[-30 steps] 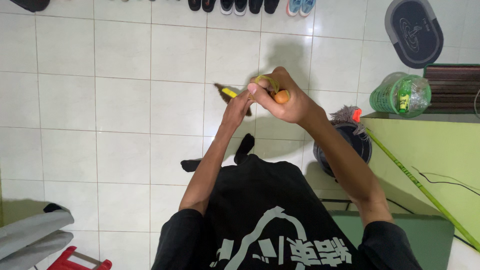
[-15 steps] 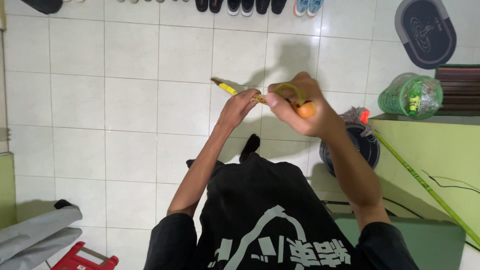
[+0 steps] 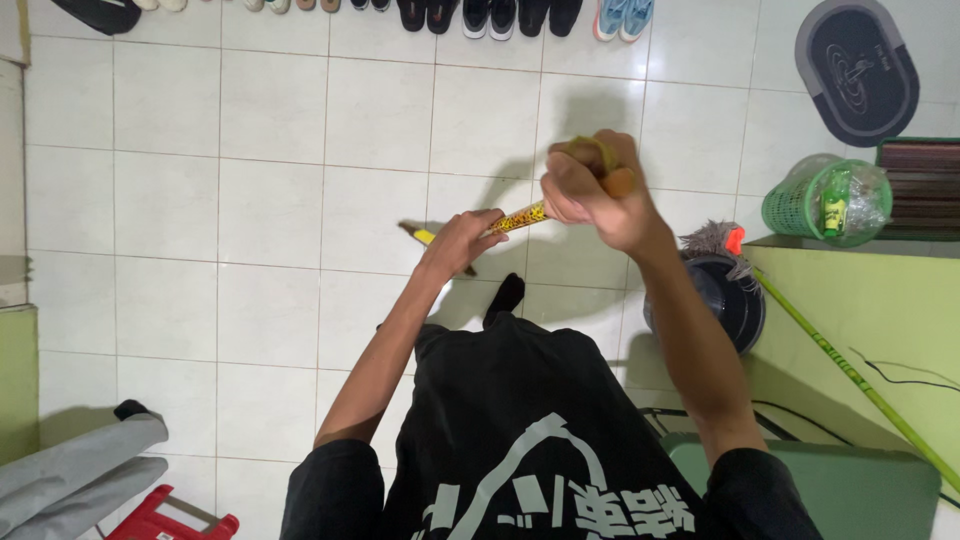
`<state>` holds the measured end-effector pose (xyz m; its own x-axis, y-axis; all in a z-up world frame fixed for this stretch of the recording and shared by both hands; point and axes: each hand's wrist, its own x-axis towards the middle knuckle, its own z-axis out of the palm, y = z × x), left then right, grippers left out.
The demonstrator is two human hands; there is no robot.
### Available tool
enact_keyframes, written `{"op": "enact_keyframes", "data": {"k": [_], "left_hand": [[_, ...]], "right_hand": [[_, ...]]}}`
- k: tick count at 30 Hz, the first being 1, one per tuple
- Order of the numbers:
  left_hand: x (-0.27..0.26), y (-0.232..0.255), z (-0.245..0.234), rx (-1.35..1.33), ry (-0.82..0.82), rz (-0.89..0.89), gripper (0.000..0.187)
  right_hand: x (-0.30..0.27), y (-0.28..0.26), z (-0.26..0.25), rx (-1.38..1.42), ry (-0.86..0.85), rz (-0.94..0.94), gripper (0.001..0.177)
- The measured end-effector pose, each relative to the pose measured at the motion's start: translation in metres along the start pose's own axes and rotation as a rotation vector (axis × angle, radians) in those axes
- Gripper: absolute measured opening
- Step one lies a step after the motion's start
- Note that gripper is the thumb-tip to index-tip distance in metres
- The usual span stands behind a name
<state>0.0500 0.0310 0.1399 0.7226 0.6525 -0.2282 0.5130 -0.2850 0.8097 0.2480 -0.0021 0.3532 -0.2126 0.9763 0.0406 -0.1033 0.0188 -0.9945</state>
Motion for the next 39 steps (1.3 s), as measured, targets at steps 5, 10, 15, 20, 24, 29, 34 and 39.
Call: {"op": "enact_keyframes", "data": {"k": [5,10,15,20,24,29,34,39], "left_hand": [[0.011,-0.023,0.035,-0.045,0.095,0.073,0.026],[0.032,-0.035,0.056,0.002,0.134,0.097,0.030],[0.052,-0.029,0.069,-0.027,0.208,0.116,0.032],[0.069,-0.024,0.075,-0.064,0.283,0.123,0.037],[0.079,-0.009,0.067,-0.088,0.252,0.168,0.029],[0.083,0.020,0.054,-0.293,0.197,-0.015,0.035],[0.087,0.024,0.054,-0.155,0.302,0.086,0.027],[0.075,0.021,0.045,-0.084,0.290,0.165,0.019]], "right_hand": [[0.009,0.016,-0.004,-0.067,-0.088,-0.002,0.049],[0.006,0.013,-0.002,-0.209,-0.108,0.052,0.047],[0.001,0.004,-0.010,-0.358,-0.094,0.044,0.046],[-0.001,0.001,-0.011,-0.467,-0.104,-0.019,0.038],[-0.006,0.004,-0.013,-0.537,-0.103,-0.180,0.032],[-0.010,0.007,-0.026,-0.615,-0.086,-0.182,0.033],[-0.016,0.002,-0.028,-0.654,-0.045,-0.170,0.041],[-0.025,-0.017,-0.019,-0.629,-0.110,-0.357,0.031]]}}
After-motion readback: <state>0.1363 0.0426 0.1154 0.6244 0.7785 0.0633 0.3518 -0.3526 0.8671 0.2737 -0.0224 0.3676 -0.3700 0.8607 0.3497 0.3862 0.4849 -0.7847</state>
